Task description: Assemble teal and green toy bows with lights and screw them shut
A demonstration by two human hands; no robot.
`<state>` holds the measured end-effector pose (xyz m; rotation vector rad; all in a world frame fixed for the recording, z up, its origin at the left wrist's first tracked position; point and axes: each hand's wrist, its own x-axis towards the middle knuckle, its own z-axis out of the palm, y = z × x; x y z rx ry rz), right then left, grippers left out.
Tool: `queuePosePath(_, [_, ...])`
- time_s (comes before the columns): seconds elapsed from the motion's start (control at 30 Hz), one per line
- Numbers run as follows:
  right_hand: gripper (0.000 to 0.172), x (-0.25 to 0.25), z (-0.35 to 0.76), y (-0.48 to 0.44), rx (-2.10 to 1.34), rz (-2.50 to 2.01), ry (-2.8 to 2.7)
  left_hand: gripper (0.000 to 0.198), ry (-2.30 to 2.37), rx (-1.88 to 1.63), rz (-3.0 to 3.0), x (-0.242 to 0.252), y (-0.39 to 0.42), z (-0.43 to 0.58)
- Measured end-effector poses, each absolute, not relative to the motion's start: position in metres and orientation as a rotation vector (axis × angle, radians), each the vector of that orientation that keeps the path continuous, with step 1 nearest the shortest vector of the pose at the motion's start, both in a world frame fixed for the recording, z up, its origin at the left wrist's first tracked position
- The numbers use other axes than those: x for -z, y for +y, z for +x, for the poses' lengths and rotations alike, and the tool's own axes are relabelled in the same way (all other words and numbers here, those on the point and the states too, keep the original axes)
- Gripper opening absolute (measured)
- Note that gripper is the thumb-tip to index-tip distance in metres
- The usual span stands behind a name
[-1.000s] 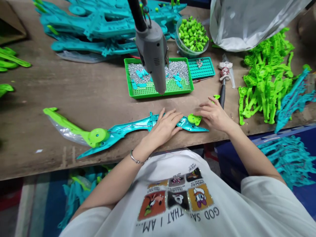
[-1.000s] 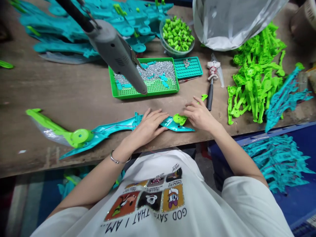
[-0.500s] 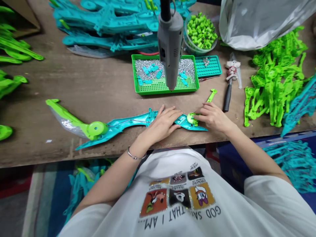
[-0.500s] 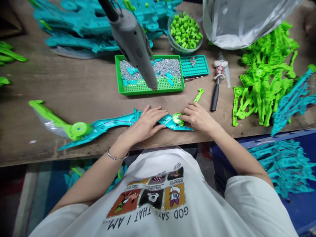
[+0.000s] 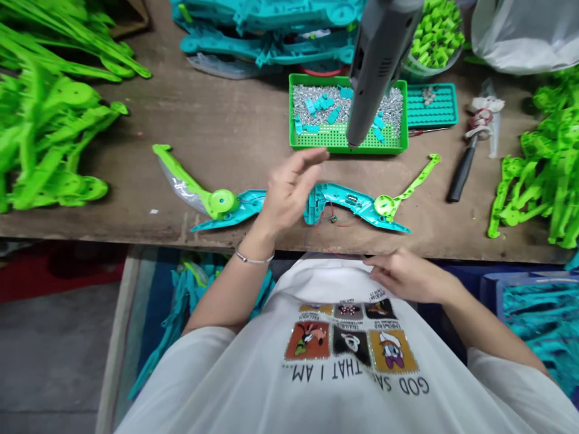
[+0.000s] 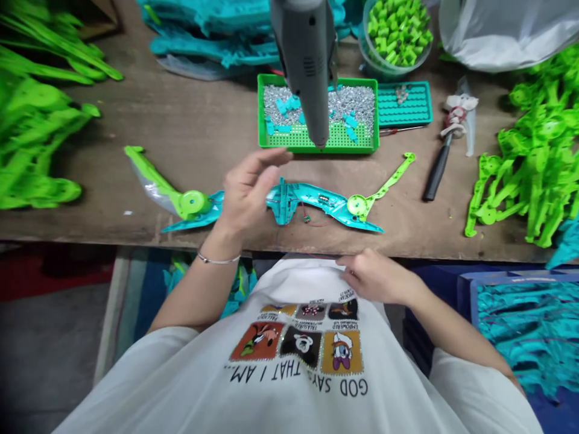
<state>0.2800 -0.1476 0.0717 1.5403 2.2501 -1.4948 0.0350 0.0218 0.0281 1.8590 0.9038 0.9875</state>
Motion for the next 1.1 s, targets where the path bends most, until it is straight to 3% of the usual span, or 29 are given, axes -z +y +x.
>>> queuePosePath(0.17, [0.041, -0.019, 0.222, -0.162, 1.137, 1.598, 2.003, 0.030, 1.132, -1.164, 1.563, -0.028, 0.008, 0.005])
queuePosePath(0.3, [0.040, -0.021, 0.218, -0.163, 1.151, 1.684, 2.028, 0.025, 1.168, -1.101, 1.541, -0.040, -0.014, -0.016])
queuePosePath(0.43, [0.037, -0.065, 0.257, -0.154, 1.568, 1.853, 2.165, 0.029, 0.921, -0.764, 1.717, -0.058, -0.035, -0.020])
queuePosePath(0.57, [0.046, -0.086, 0.282, -0.126, 2.143, 1.987, 1.947, 0.080, 0.604, -0.432, 1.983, -0.068, -0.052, 0.014])
queuePosePath(0.6, [0.047, -0.086, 0.284, -0.118, 2.300, 1.987, 1.881, 0.080, 0.576, -0.390, 2.062, -0.068, -0.053, 0.026])
queuePosePath(0.7, [0.046, -0.082, 0.285, -0.097, 2.551, 2.083, 1.766, 0.037, 0.635, -0.405, 2.275, -0.066, -0.046, 0.056])
queuePosePath(0.8, [0.041, -0.077, 0.295, -0.092, 2.406, 2.328, 1.828, 0.036, 0.757, -0.474, 2.374, -0.064, -0.026, 0.067])
queuePosePath(0.97, [0.031, -0.067, 0.313, -0.106, 1.694, 2.470, 2.110, 0.042, 0.798, -0.449, 2.404, -0.065, 0.002, 0.064])
queuePosePath(1.1, [0.036, -0.058, 0.301, -0.114, 1.274, 2.486, 2.210, 0.045, 0.770, -0.474, 2.351, -0.067, 0.008, 0.063])
